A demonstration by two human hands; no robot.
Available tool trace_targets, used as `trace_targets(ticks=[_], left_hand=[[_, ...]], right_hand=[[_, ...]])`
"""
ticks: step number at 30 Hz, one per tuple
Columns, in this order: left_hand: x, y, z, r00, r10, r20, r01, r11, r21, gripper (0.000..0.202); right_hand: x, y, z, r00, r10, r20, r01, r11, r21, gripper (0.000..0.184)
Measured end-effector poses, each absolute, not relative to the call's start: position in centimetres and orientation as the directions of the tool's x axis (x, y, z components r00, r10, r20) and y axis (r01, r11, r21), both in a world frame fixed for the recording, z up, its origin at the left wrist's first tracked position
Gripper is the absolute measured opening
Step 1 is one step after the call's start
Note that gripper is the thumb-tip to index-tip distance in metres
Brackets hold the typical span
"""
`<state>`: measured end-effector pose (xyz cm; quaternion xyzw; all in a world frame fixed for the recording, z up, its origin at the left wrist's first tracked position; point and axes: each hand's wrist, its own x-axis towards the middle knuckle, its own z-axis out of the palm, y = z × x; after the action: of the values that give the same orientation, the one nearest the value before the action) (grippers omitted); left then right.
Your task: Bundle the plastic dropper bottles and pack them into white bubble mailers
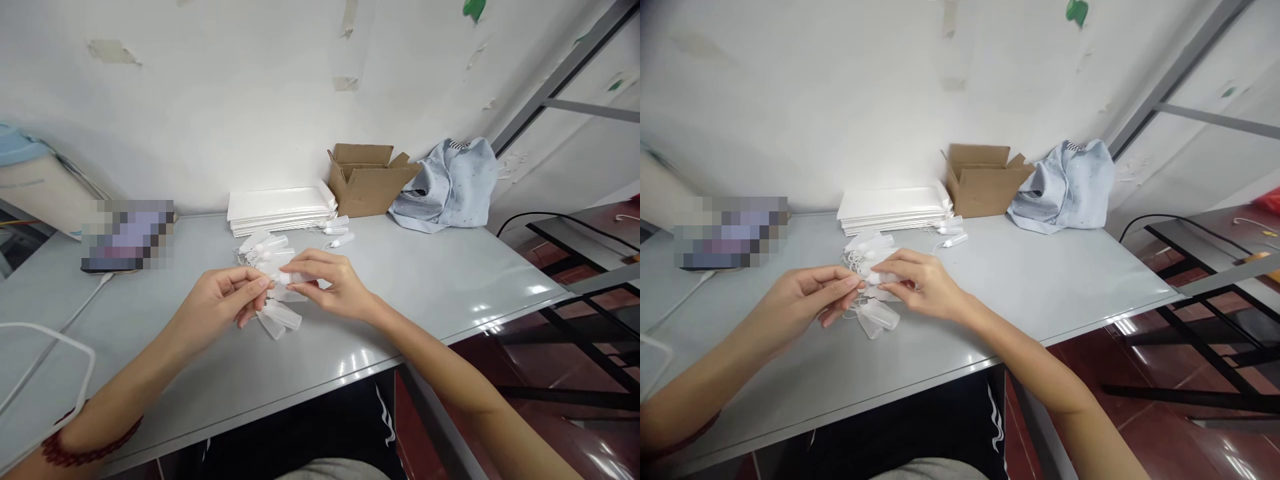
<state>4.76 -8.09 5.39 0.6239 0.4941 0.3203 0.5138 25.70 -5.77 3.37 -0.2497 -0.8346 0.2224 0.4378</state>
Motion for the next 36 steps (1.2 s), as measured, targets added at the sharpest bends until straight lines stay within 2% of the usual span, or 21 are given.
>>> trace_targets(ticks=[7, 18, 25, 29, 36], left_hand=[[4.3, -6.8, 5.3, 0.051, 0.998, -0.049, 0.233, 0.036, 0.972, 0.024], [4.6, -6.0, 3.9, -0.012, 0.992, -0.129, 0.300, 0.127, 0.945, 0.028], [4.5, -6.5, 5.1, -0.120, 0.987, -0.104, 0.355, 0.141, 0.924, 0.020], [4.4, -6.7, 5.4, -0.140, 0.989, -0.057, 0.374, 0.106, 0.921, 0.020], [4.5, -6.7, 5.3, -0.138, 0.990, -0.023, 0.375, 0.074, 0.924, 0.019]], right_hand=[[27.8, -3.6, 3.7, -0.339, 0.722, 0.604, 0.426, 0.690, -0.585, 0.019], [31.4, -0.5, 3.0, -0.369, 0.870, 0.326, 0.754, 0.486, -0.441, 0.022], [32.2, 0.2, 2.8, -0.348, 0.918, 0.189, 0.867, 0.392, -0.309, 0.029], [32.4, 0.5, 2.6, -0.349, 0.927, 0.138, 0.885, 0.374, -0.278, 0.030], [32.6, 1.0, 1.9, -0.358, 0.926, 0.123, 0.907, 0.376, -0.190, 0.034]])
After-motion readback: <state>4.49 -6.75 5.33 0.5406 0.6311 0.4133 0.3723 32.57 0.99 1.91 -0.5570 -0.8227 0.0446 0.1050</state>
